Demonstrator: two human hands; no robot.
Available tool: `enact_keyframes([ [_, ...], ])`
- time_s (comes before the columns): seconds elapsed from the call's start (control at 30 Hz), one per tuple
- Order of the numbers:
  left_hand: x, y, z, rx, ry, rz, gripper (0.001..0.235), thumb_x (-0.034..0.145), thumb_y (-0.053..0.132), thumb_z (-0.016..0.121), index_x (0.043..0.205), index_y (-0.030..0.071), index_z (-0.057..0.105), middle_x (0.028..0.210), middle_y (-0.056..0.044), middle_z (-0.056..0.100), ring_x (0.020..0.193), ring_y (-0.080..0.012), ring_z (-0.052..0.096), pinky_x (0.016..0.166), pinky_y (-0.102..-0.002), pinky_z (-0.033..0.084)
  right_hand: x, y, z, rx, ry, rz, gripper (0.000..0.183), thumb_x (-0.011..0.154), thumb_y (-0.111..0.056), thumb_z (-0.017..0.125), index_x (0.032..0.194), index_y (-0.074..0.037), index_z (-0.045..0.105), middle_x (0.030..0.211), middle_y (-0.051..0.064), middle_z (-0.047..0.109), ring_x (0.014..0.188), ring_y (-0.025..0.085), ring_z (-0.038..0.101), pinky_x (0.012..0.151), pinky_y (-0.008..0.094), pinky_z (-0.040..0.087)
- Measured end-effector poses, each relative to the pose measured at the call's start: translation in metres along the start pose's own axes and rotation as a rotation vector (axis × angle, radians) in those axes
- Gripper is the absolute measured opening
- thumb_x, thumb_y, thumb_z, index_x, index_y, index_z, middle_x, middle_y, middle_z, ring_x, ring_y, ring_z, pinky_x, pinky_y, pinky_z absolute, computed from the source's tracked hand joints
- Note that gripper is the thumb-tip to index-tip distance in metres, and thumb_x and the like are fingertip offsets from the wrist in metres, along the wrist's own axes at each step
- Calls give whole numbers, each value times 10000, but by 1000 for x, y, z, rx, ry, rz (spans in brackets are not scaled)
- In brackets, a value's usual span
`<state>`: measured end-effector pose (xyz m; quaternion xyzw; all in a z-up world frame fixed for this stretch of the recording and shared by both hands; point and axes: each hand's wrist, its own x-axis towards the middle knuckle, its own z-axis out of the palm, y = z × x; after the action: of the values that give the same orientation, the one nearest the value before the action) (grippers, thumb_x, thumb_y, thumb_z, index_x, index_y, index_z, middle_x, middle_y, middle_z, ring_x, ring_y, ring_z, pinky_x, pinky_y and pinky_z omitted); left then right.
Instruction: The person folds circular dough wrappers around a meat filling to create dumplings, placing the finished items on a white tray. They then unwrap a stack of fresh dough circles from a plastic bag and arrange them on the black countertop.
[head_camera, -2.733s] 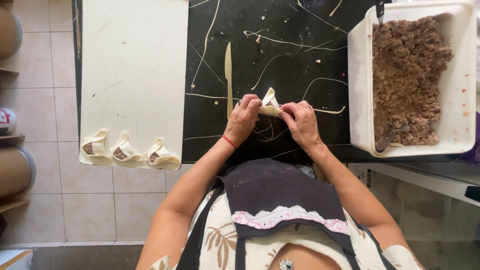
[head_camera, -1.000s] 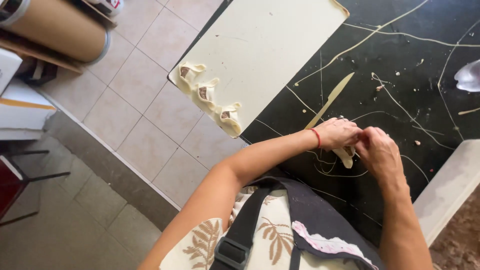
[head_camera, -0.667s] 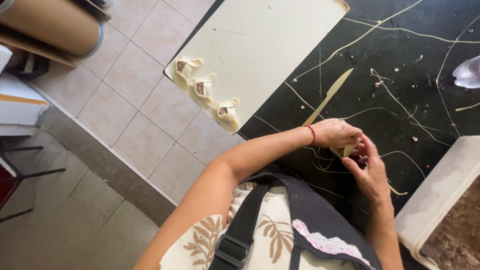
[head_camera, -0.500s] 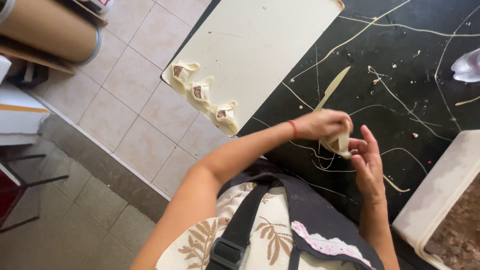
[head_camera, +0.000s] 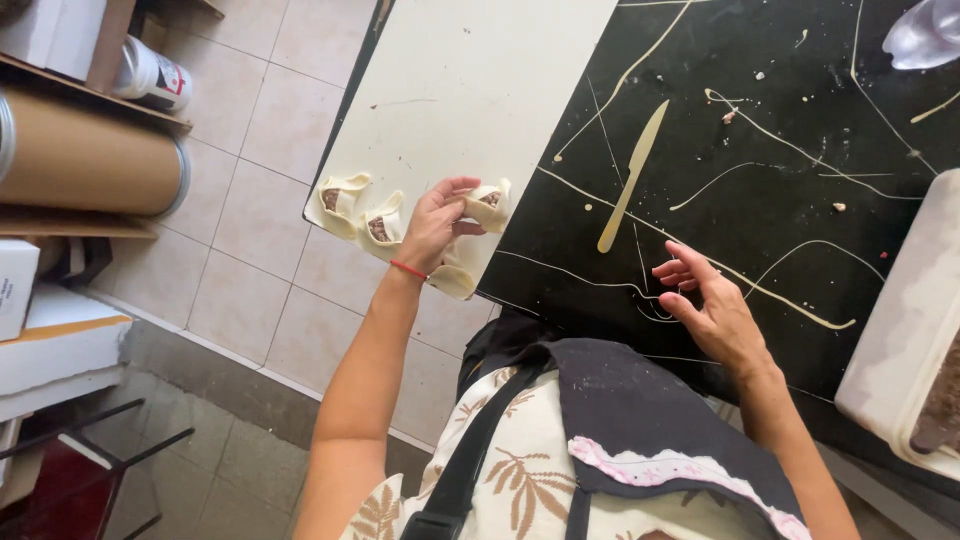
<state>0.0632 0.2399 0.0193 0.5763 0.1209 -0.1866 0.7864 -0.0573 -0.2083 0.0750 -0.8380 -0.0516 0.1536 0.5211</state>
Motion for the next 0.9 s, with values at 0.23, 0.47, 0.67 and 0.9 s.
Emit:
enact_keyframes([
  [0.23, 1, 14, -7, 909, 84, 88, 438, 975, 69, 542, 1363, 150, 729, 1190, -165, 802, 928, -311, 812, 811, -425, 662, -3, 7, -3, -28, -2, 23, 808, 976, -419, 744, 1680, -95, 516, 1297, 179, 751, 1177, 323, 745, 1059, 443, 571],
  [0.47, -8, 35, 0, 1777, 200, 422, 354, 914, 162, 753, 1246, 282, 781, 1249, 8, 726, 1143, -282, 722, 937, -479, 619, -10, 14, -3, -70, 97, -13, 763, 987, -375, 783, 1649, -74, 552, 1306, 196, 742, 1173, 343, 741, 1048, 459, 582],
  [0.67, -27, 46, 16, 1659, -72, 323, 340, 1076, 172, 516, 1336, 250, 720, 1253, -56, 729, 1139, -333, 766, 924, -510, 627, -38, -31, -36, -388, 359, -50, 643, 1006, -362, 786, 1582, -121, 632, 1249, 103, 762, 1132, 291, 762, 1024, 459, 596],
  [0.9, -2, 67, 75, 1761, 71, 580, 483, 930, 121, 620, 1392, 205, 734, 1442, -19, 717, 1213, -278, 715, 962, -486, 575, -105, -102, -165, -296, 621, 84, 650, 951, -199, 832, 1566, -115, 639, 1085, -2, 840, 915, 95, 757, 955, 274, 561],
])
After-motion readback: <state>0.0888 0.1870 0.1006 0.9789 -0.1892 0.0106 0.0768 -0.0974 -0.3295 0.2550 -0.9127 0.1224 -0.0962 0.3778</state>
